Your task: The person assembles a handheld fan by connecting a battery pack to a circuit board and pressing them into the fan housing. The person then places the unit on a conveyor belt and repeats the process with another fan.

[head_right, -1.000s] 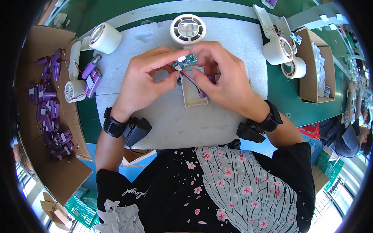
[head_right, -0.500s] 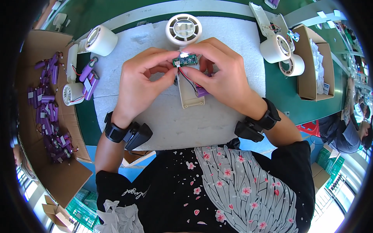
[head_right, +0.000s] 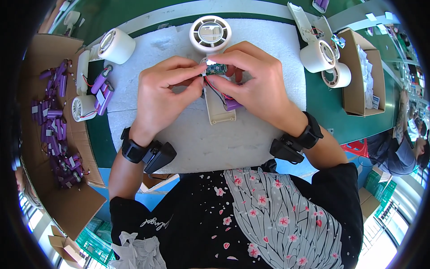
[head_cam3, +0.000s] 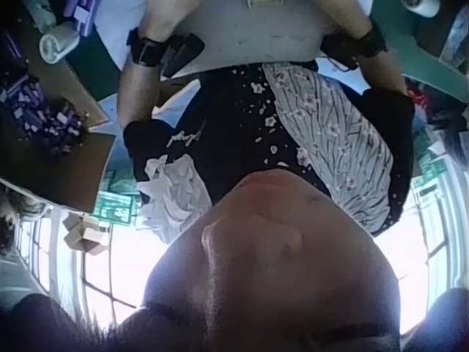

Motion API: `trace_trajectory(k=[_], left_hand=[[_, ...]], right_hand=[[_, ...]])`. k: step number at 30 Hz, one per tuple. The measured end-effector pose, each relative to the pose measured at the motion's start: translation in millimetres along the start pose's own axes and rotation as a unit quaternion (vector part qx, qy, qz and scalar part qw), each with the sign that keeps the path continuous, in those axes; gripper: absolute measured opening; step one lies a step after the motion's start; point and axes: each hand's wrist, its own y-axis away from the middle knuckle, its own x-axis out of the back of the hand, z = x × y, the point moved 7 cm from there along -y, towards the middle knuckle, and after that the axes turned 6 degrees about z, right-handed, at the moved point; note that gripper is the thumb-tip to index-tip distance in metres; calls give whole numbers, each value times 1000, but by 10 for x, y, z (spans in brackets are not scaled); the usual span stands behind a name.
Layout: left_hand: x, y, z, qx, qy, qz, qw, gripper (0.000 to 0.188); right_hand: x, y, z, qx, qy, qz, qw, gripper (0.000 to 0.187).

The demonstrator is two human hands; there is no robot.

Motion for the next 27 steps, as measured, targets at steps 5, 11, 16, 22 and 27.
trace_trajectory(k=[5,11,16,22,27], left_hand=[[20,-9,3,-18,23,49,998,21],[7,2,-21,-27,2,35,999,21],[4,-11,-44,-16,8,31,999,21],[3,-17,-86,8,29,18,999,19],[-23,0,-133,38,91,-8,995,22]], right_hand=[[4,-27,-27,2,7,-2,1000,36],[-3,-32,-28,6,20,-10,1000,36],[-9,-30,-26,5,23,-6,1000,36],[-9,-22,-20,-26,26,-13,999,32],[11,26,-7,-55,3,-19,998,26]])
